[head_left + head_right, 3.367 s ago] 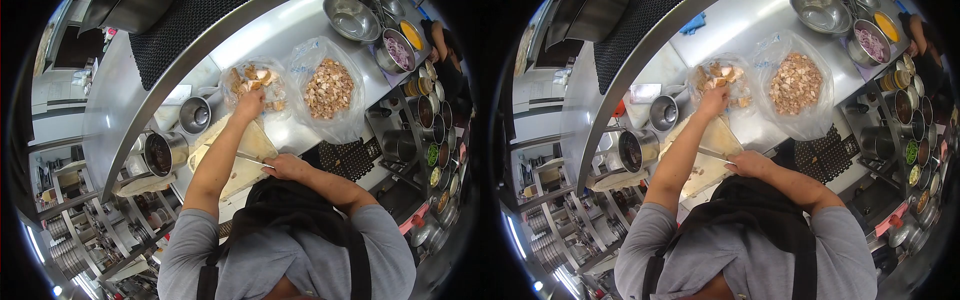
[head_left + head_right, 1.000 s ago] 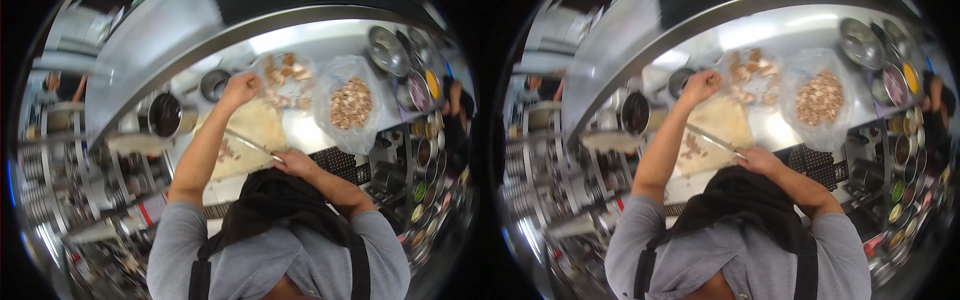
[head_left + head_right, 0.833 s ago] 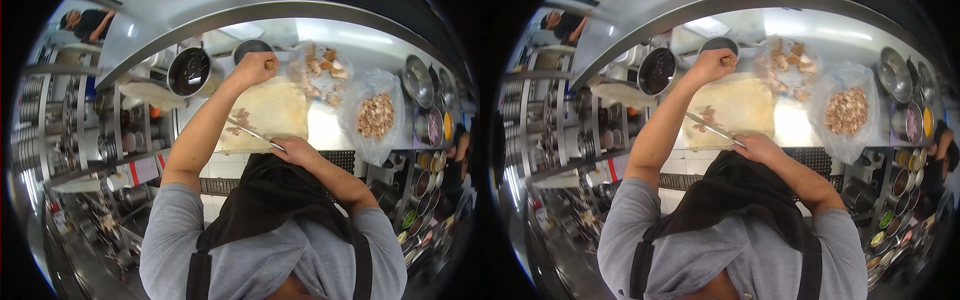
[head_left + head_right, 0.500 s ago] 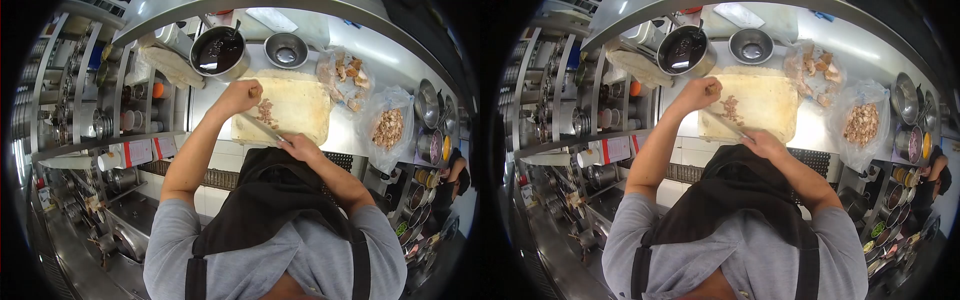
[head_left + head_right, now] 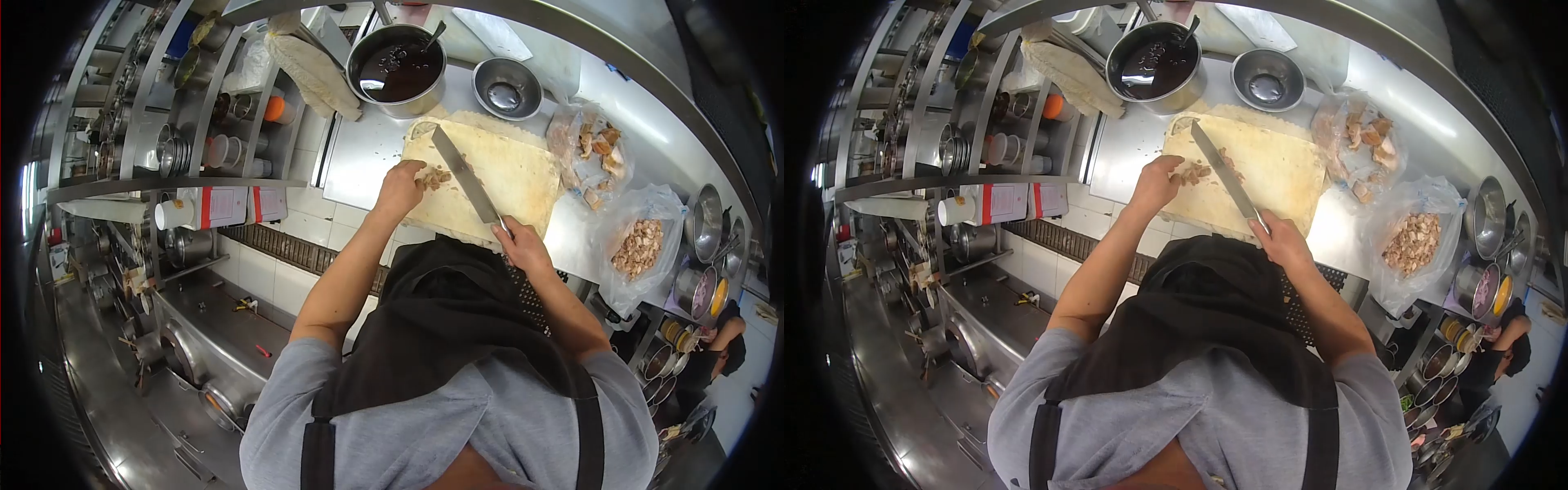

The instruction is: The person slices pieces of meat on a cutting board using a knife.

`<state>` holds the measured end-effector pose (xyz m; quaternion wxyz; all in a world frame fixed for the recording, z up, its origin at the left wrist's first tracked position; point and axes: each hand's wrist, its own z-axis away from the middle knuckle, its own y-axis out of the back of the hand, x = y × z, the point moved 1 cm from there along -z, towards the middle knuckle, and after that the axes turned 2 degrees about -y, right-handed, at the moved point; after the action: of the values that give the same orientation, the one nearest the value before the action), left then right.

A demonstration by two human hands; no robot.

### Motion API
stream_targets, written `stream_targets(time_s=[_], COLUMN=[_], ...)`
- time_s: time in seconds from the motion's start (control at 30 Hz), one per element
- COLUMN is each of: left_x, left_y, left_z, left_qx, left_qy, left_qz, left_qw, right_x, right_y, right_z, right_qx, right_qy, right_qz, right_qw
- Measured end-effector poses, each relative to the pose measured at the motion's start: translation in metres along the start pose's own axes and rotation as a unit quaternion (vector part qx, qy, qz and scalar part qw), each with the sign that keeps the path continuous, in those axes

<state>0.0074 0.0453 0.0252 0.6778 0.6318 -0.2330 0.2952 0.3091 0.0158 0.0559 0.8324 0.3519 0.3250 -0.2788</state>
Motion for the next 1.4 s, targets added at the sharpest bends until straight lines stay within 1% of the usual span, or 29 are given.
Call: stream_targets(time_s=[0.07, 0.1, 0.17, 0.2, 0.27, 0.3, 0.37, 0.4, 0.47, 0.5, 0.57, 0.6, 0.63, 0.67, 0.7, 0.73, 0.8, 0.83, 0.87, 0.9, 0.97, 1.03, 1.1, 1.13, 1.2, 1.23, 1.3, 1.37, 1.4], left_x=[0.005, 0.007, 0.005, 0.003, 0.001, 0.005, 0.008, 0.008, 0.006, 0.002, -0.007, -0.01, -0.013, -0.016, -0.013, -0.011, -0.01, -0.012, -0.014, -0.016, -0.018, -0.015, -0.011, -0.007, 0.0, 0.003, 0.005, 0.005, 0.005], left_y=[0.001, -0.005, -0.02, -0.024, -0.034, -0.034, -0.03, -0.025, -0.019, -0.018, -0.019, -0.02, -0.021, -0.022, -0.019, -0.018, -0.016, -0.017, -0.018, -0.021, -0.029, -0.03, -0.03, -0.029, -0.03, -0.031, -0.032, -0.034, -0.034], left_z=[-0.002, -0.004, -0.001, 0.0, 0.003, 0.007, 0.015, 0.015, 0.015, 0.012, 0.006, 0.002, -0.001, -0.002, -0.002, -0.003, 0.003, 0.005, 0.006, 0.007, 0.008, 0.008, 0.01, 0.012, 0.014, 0.015, 0.014, 0.014, 0.014], left_qx=[-0.01, -0.007, -0.004, -0.004, -0.051, -0.049, -0.049, -0.043, -0.01, -0.008, 0.022, 0.021, 0.04, 0.061, 0.102, 0.107, 0.105, 0.106, 0.106, 0.105, 0.101, 0.101, 0.07, 0.072, 0.152, 0.152, 0.118, 0.108, 0.099], left_qy=[-0.088, -0.089, -0.13, -0.129, -0.129, -0.129, -0.048, -0.046, 0.042, 0.042, 0.066, 0.065, 0.042, 0.018, -0.027, -0.027, 0.012, 0.015, 0.005, -0.008, -0.007, -0.006, 0.0, 0.002, -0.04, -0.039, 0.003, -0.009, -0.019], left_qz=[-0.051, -0.051, -0.057, -0.059, -0.021, -0.02, 0.049, 0.048, 0.024, 0.025, 0.08, 0.084, 0.041, -0.002, -0.006, -0.002, 0.013, 0.015, -0.021, -0.058, -0.051, -0.046, -0.046, -0.046, -0.078, -0.077, -0.099, -0.11, -0.122], left_qw=[0.995, 0.995, 0.99, 0.99, 0.99, 0.99, 0.996, 0.997, 0.999, 0.999, 0.994, 0.994, 0.997, 0.998, 0.994, 0.994, 0.994, 0.994, 0.994, 0.993, 0.994, 0.994, 0.996, 0.996, 0.985, 0.985, 0.988, 0.988, 0.987], right_x=[-0.004, -0.006, -0.002, 0.001, 0.005, 0.005, 0.002, 0.001, 0.005, 0.004, 0.002, 0.0, 0.001, 0.001, -0.002, -0.004, -0.006, -0.004, -0.001, 0.0, 0.001, -0.006, -0.008, -0.008, -0.005, -0.002, 0.002, 0.002, -0.005], right_y=[0.002, 0.004, 0.005, 0.003, 0.006, 0.01, 0.018, 0.02, 0.022, 0.023, 0.023, 0.022, 0.019, 0.015, 0.014, 0.014, 0.011, 0.01, 0.009, 0.009, 0.011, 0.015, 0.016, 0.015, 0.014, 0.013, 0.011, 0.012, 0.013], right_z=[0.004, 0.004, 0.001, 0.001, 0.0, 0.0, 0.002, 0.002, -0.002, -0.003, -0.006, -0.004, -0.002, 0.0, 0.0, 0.0, 0.003, 0.002, 0.001, -0.001, 0.0, 0.002, 0.001, 0.0, 0.0, 0.0, -0.002, -0.003, -0.002], right_qx=[-0.009, -0.017, -0.013, -0.008, -0.006, -0.002, 0.004, 0.008, 0.007, 0.011, 0.009, 0.006, 0.007, 0.026, 0.046, 0.046, 0.019, 0.02, 0.018, 0.028, 0.039, 0.025, 0.014, 0.004, 0.01, 0.019, 0.014, 0.009, -0.013], right_qy=[0.004, 0.012, 0.032, 0.047, 0.04, 0.035, 0.057, 0.073, 0.08, 0.084, 0.088, 0.09, 0.088, 0.116, 0.147, 0.15, 0.125, 0.124, 0.123, 0.142, 0.16, 0.126, 0.117, 0.103, 0.114, 0.124, 0.132, 0.139, 0.109], right_qz=[0.005, 0.012, 0.024, 0.035, 0.043, 0.054, 0.053, 0.048, 0.066, 0.083, 0.089, 0.093, 0.096, 0.115, 0.135, 0.14, 0.137, 0.146, 0.147, 0.136, 0.127, 0.148, 0.154, 0.157, 0.157, 0.156, 0.139, 0.123, 0.089], right_qw=[1.0, 1.0, 0.999, 0.998, 0.998, 0.998, 0.997, 0.996, 0.995, 0.993, 0.992, 0.992, 0.991, 0.986, 0.979, 0.978, 0.982, 0.981, 0.981, 0.98, 0.978, 0.981, 0.981, 0.982, 0.981, 0.98, 0.981, 0.983, 0.99])
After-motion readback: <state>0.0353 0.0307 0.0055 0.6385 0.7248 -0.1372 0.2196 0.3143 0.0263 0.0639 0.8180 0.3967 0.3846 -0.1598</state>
